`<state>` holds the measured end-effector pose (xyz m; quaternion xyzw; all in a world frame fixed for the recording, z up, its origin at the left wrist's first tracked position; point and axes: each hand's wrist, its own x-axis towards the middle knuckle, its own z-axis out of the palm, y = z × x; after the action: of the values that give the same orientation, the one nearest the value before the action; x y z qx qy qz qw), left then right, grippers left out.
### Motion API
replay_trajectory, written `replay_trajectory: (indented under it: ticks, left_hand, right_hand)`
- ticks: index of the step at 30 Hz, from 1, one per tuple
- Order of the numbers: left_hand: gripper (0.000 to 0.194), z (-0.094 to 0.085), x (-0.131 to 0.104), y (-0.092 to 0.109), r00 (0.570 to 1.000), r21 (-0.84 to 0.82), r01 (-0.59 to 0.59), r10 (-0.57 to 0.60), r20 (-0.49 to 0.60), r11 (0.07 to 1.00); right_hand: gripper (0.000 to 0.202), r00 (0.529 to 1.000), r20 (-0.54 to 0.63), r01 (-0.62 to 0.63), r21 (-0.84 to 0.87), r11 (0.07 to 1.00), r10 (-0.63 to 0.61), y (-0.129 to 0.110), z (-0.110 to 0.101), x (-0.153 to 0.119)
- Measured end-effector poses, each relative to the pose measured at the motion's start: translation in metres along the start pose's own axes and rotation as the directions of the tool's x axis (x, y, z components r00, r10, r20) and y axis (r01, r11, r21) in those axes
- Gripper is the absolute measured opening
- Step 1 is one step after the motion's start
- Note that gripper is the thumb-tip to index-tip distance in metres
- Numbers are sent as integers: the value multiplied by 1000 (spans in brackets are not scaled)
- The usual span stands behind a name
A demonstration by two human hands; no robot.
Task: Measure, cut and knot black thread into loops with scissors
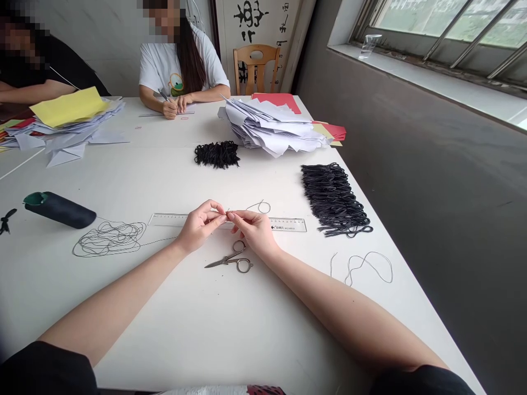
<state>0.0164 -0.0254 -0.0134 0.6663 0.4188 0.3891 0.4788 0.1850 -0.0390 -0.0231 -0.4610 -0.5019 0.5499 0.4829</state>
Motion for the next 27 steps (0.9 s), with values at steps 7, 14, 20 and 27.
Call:
replay_trajectory:
  ticks: [7, 14, 20, 27]
  left_hand:
    - [20, -1, 0, -3, 1000, 7, -7, 7, 23, 1000]
    - [19, 0, 0, -2, 999, 28, -8, 7, 40, 1000]
    - [20, 0, -1, -2, 999, 16, 1, -2, 49, 1000]
    - [14, 2, -2, 5, 984, 194, -106, 131, -118, 975]
  right_hand:
    - [31, 999, 28, -19, 7, 1000, 19, 0, -1, 0]
    - [32, 999, 27, -31, 6, 1000, 30, -1, -1, 0]
    - [33, 999, 29, -42, 20, 999, 42, -3, 0, -1]
    - [31, 1000, -19, -23, 33, 999, 23, -3, 0, 0]
